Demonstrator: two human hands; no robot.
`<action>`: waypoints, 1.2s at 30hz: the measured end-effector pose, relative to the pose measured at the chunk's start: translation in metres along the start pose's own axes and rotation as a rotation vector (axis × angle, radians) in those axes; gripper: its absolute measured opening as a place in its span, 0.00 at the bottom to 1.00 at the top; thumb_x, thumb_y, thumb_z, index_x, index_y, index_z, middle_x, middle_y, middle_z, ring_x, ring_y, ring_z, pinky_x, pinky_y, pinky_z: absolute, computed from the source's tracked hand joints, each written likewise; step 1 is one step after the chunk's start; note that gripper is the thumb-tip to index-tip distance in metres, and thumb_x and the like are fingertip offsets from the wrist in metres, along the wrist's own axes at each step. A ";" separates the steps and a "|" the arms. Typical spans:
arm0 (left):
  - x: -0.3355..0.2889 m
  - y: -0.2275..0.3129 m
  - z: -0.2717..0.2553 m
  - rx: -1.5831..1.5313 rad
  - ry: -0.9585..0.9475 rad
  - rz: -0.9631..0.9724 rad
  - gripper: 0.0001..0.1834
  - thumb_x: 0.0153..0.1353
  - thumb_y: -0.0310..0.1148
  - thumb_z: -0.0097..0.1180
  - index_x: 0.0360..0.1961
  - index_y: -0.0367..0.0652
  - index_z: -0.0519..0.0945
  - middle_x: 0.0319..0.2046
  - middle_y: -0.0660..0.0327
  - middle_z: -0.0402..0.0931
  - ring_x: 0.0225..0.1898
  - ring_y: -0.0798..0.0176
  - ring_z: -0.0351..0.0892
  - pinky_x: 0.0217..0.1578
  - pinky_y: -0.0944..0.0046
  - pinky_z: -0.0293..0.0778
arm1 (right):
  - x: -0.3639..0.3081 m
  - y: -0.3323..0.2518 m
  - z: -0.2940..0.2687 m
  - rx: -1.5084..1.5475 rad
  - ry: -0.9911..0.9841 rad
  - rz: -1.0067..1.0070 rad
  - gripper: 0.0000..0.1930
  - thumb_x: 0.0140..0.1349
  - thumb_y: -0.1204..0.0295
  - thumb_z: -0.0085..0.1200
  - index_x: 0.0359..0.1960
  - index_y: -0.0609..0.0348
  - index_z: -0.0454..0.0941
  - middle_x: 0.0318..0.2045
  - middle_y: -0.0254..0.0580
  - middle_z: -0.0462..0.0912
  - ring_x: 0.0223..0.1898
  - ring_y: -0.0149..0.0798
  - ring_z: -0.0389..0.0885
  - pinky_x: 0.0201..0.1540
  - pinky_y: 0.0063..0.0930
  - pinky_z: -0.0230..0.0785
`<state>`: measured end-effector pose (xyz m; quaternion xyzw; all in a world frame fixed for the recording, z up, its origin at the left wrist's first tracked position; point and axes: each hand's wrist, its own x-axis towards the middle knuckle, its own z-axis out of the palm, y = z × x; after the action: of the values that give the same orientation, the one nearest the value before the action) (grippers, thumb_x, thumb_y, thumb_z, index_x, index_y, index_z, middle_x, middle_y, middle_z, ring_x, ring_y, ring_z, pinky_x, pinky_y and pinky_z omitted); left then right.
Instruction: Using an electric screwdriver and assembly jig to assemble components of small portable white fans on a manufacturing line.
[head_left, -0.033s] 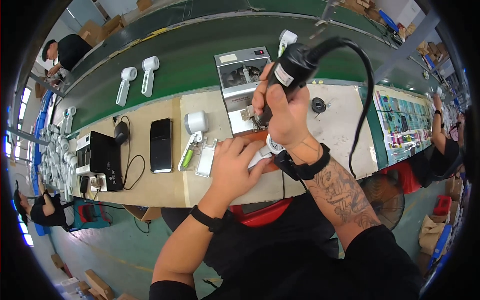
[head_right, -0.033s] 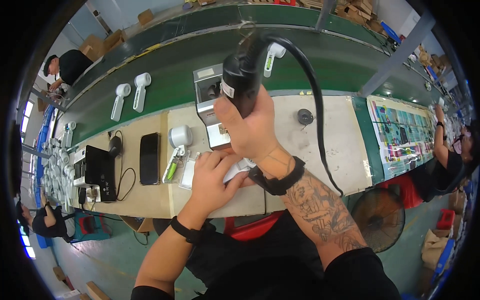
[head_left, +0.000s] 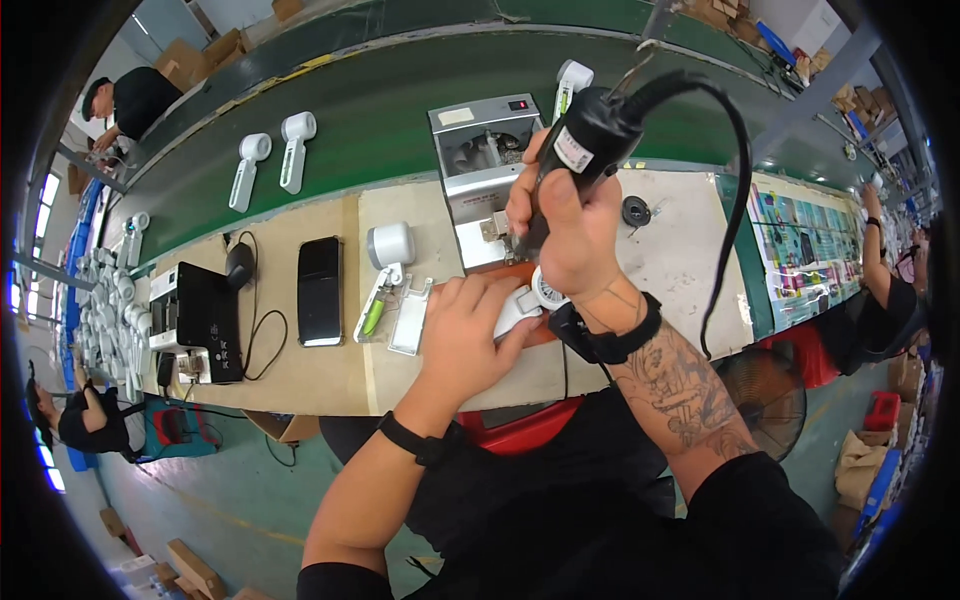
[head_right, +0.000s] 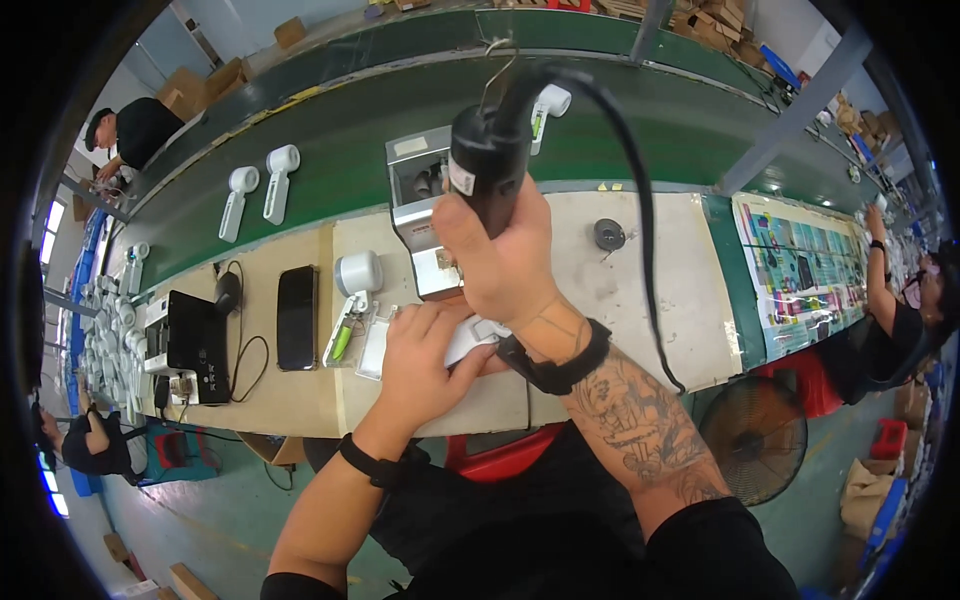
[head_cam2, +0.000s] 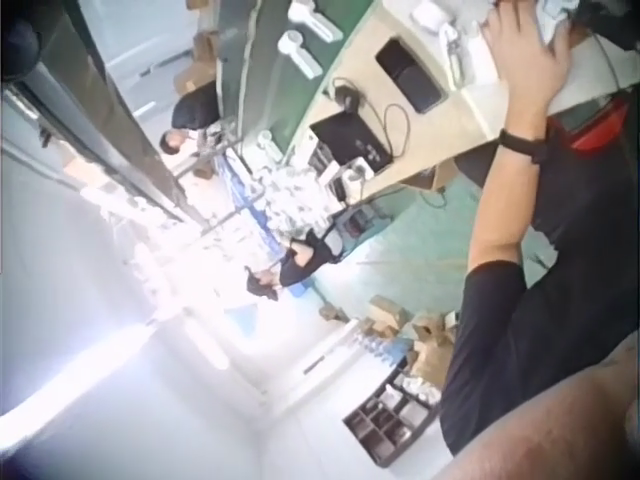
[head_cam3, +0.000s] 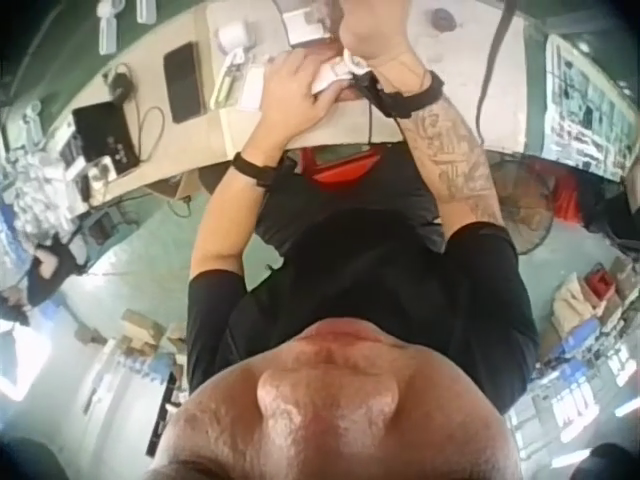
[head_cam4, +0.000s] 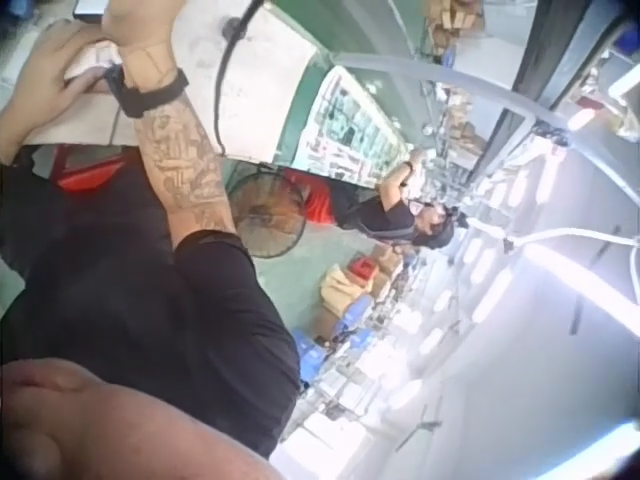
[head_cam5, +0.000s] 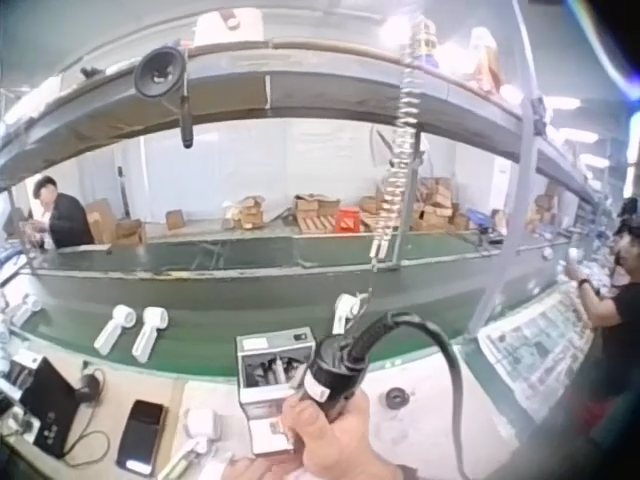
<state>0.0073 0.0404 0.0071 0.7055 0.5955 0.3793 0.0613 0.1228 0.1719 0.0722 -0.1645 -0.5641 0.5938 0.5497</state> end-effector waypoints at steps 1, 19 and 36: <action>-0.001 0.000 0.000 -0.017 0.018 -0.034 0.20 0.57 0.40 0.77 0.49 0.46 0.88 0.44 0.62 0.81 0.45 0.51 0.78 0.49 0.51 0.70 | -0.003 -0.004 0.001 -0.008 -0.007 0.006 0.32 0.75 0.43 0.61 0.56 0.63 0.71 0.27 0.38 0.78 0.27 0.30 0.76 0.32 0.28 0.72; -0.004 -0.011 -0.003 -0.010 -0.034 -0.013 0.24 0.56 0.36 0.76 0.54 0.44 0.85 0.50 0.60 0.83 0.48 0.47 0.79 0.50 0.49 0.72 | -0.020 -0.013 0.001 0.074 0.037 -0.006 0.31 0.75 0.47 0.62 0.57 0.66 0.71 0.26 0.33 0.80 0.27 0.25 0.76 0.33 0.23 0.69; -0.005 -0.017 0.000 -0.004 0.032 0.011 0.21 0.58 0.42 0.76 0.49 0.44 0.87 0.46 0.59 0.82 0.46 0.51 0.78 0.49 0.51 0.69 | -0.006 -0.013 0.013 -0.196 -0.035 0.053 0.27 0.82 0.46 0.46 0.55 0.64 0.71 0.23 0.38 0.77 0.24 0.29 0.76 0.29 0.26 0.70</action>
<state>-0.0057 0.0404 -0.0046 0.7026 0.5918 0.3918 0.0510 0.1203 0.1575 0.0843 -0.2221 -0.6244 0.5527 0.5052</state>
